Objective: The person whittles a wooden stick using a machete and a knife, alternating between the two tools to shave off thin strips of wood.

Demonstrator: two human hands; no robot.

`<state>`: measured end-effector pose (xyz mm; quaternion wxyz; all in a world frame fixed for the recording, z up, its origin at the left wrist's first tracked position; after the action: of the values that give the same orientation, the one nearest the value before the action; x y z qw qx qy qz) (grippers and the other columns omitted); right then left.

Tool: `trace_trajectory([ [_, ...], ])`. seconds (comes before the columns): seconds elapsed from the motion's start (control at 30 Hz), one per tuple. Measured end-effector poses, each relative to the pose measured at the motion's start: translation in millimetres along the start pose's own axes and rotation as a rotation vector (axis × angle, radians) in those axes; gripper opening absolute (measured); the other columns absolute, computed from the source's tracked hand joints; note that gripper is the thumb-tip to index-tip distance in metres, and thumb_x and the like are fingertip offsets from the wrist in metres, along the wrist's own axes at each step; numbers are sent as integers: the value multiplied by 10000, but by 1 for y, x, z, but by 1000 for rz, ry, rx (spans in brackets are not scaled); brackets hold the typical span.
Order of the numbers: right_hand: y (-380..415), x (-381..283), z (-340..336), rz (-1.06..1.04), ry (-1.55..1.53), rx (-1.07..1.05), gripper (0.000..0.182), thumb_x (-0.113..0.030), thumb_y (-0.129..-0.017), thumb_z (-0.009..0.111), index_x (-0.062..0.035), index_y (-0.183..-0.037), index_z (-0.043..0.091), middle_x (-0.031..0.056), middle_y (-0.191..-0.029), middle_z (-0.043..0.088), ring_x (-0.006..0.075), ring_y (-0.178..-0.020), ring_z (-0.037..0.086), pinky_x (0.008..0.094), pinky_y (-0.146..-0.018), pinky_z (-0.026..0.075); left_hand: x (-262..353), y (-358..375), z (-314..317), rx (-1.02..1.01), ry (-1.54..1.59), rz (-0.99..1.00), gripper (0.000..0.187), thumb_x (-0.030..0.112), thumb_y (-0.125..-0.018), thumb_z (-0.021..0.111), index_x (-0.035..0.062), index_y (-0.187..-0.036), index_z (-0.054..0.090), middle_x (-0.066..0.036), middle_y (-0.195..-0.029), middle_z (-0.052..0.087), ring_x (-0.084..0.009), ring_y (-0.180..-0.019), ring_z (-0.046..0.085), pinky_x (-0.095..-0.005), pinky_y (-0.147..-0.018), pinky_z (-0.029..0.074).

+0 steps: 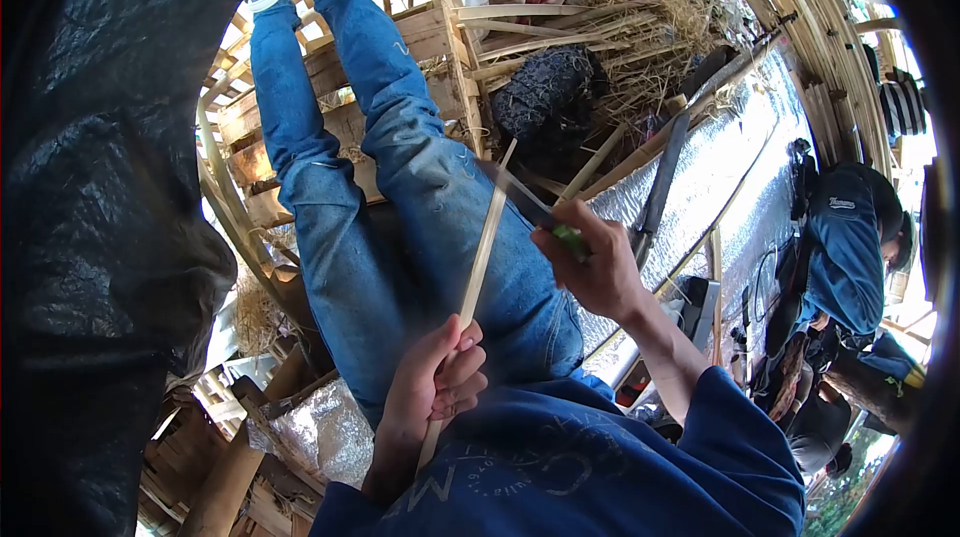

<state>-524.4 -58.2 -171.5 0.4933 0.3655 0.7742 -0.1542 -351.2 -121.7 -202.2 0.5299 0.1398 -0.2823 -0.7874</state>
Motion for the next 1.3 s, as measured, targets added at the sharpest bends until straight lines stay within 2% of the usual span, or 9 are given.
trace_trajectory([
  [0.07,-1,-12,2,-109,106,39,146,-86,-835,665,1,-839,549,102,-615,584,211,-573,643,313,-467,448,-1,1,2,-23,7,-20,333,438,-974,415,136,-834,413,75,-520,256,-10,-395,189,-167,-347,159],
  [0.17,1,-17,25,-261,393,-202,132,-68,-738,658,-25,-779,541,122,-613,575,300,-521,596,386,-479,469,-3,5,8,-8,-36,-49,349,456,-978,388,145,-822,399,74,-534,246,-17,-404,183,-173,-359,149],
  [0.47,-15,-18,20,-280,481,-143,193,-48,-714,633,25,-891,606,127,-650,613,301,-539,610,380,-475,488,-6,9,15,-29,-69,-57,363,476,-982,349,158,-809,378,77,-543,229,-17,-414,174,-180,-370,133],
  [0.93,-60,51,73,-148,554,-72,60,-95,-722,596,-57,-768,601,147,-582,595,342,-547,607,408,-523,495,6,-7,-32,191,20,47,320,457,-979,383,174,-831,401,93,-523,223,-10,-388,153,-162,-324,123],
  [1.1,-57,20,73,-293,512,-44,60,-96,-762,568,-44,-732,578,140,-569,587,323,-502,594,406,-474,473,12,3,-27,146,29,92,322,462,-976,391,174,-831,407,91,-525,224,-10,-388,162,-167,-325,124],
  [1.17,-78,39,65,-216,598,-87,166,-152,-789,524,-64,-780,665,190,-667,637,336,-587,644,410,-559,522,12,-2,-27,136,97,64,313,441,-982,384,162,-840,395,83,-524,232,-10,-369,164,-161,-304,128],
  [1.2,-100,86,66,79,925,-171,200,-163,-799,516,-71,-751,687,191,-703,656,319,-619,664,384,-579,536,8,-6,-24,113,165,37,304,420,-989,377,149,-850,383,76,-523,241,-9,-350,165,-156,-283,133],
  [1.27,-126,127,-14,520,613,138,249,-183,-813,535,6,-731,676,202,-712,659,319,-672,674,402,-606,538,-3,11,-14,167,160,-55,313,424,-986,383,145,-844,382,76,-523,245,-7,-352,171,-157,-287,137],
  [1.3,-131,99,-17,149,829,205,261,-177,-831,546,42,-751,665,217,-673,640,334,-633,660,414,-584,527,1,11,-20,149,150,-25,326,445,-975,401,151,-835,395,81,-528,243,-12,-371,180,-166,-309,137],
])
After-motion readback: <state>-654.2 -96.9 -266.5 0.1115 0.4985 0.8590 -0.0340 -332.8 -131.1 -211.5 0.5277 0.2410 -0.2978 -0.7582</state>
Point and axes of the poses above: each hand's wrist, its own y-axis away from the middle knuckle, its own z-axis out of the palm, x = y × z, the point moved 9 cm from there along -y, towards the middle knuckle
